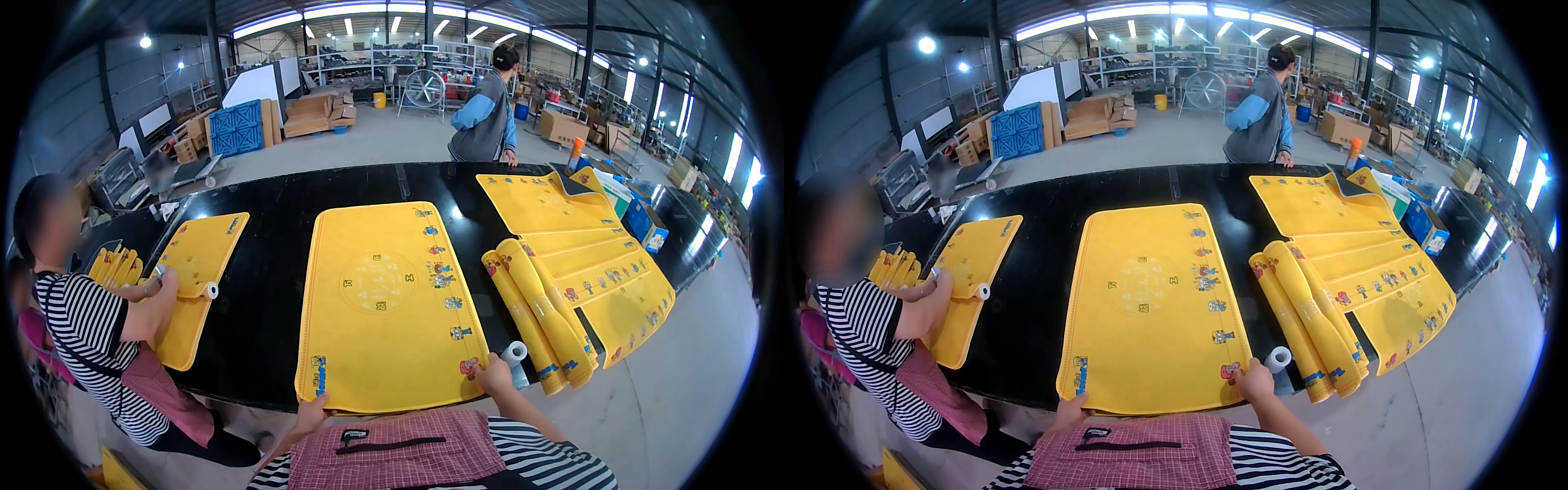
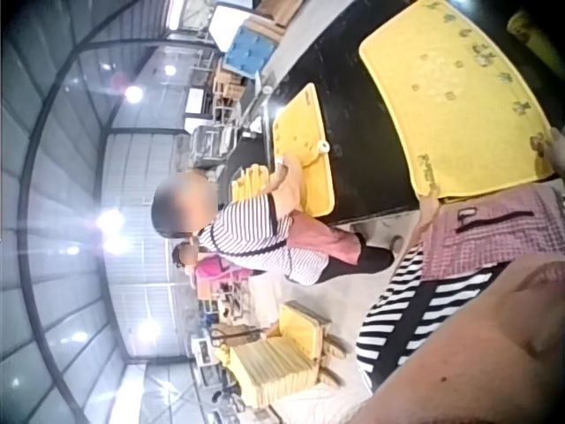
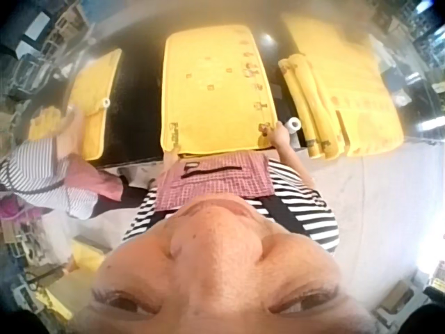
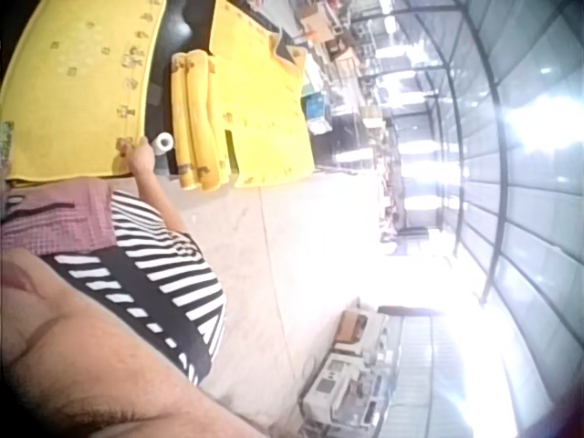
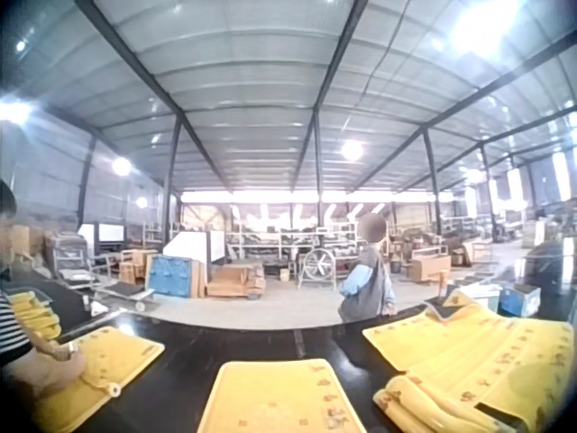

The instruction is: The person wraps yellow foam mats with clear adhesive tape. They unroll the tape, press it onto the mat surface, and fold the mat over to secure the edges. The process is repeated for multiple mats on a black work table in a warehouse setting.

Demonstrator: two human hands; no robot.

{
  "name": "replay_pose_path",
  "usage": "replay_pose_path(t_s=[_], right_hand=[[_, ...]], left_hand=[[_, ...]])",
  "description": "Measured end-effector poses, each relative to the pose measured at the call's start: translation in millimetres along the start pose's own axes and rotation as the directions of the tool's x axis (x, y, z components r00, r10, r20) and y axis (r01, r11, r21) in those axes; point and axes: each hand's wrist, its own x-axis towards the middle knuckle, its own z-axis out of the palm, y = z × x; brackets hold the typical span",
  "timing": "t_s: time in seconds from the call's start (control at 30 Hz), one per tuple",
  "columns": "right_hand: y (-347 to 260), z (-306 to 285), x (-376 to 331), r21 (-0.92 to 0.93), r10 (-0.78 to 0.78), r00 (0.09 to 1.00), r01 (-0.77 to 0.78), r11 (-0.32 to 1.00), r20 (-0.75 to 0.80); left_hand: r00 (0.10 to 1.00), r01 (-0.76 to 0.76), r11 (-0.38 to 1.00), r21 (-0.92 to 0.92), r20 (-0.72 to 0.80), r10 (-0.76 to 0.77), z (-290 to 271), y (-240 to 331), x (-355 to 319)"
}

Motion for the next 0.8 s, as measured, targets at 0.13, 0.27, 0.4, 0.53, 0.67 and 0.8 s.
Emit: replay_pose_path(t_s=[0.13,0.27,0.4,0.53,0.67,0.8], right_hand=[[-1.3,1.5,0.9,-0.028,-0.024,1.0,0.023,0.999,-0.015],[1.3,4.2,-0.2,-0.05,-0.03,0.999,0.028,0.998,-0.033],[-0.8,2.3,-2.1,-0.043,-0.033,0.999,0.032,0.999,-0.037],[-2.7,-0.3,-4.5,-0.012,-0.042,0.998,0.042,0.999,-0.039],[-4.5,0.0,-3.1,-0.013,-0.039,0.998,0.038,0.999,-0.053],[-8.6,-3.3,-7.0,-0.006,-0.043,0.997,0.043,0.999,-0.057]], left_hand=[[1.0,-0.023,0.999,0.032,0.017,0.022,-0.7,4.0,-3.3],[0.999,-0.035,0.999,0.031,0.043,0.034,4.4,8.1,-7.0],[0.997,-0.044,0.999,0.017,0.067,0.042,3.2,8.9,-6.8],[0.999,-0.024,0.999,0.043,0.029,0.023,7.8,13.4,-11.7],[0.998,-0.033,0.999,0.018,0.054,0.032,-0.1,6.5,-6.0],[0.999,-0.021,0.999,-0.034,0.032,0.022,-4.3,0.5,0.3]])
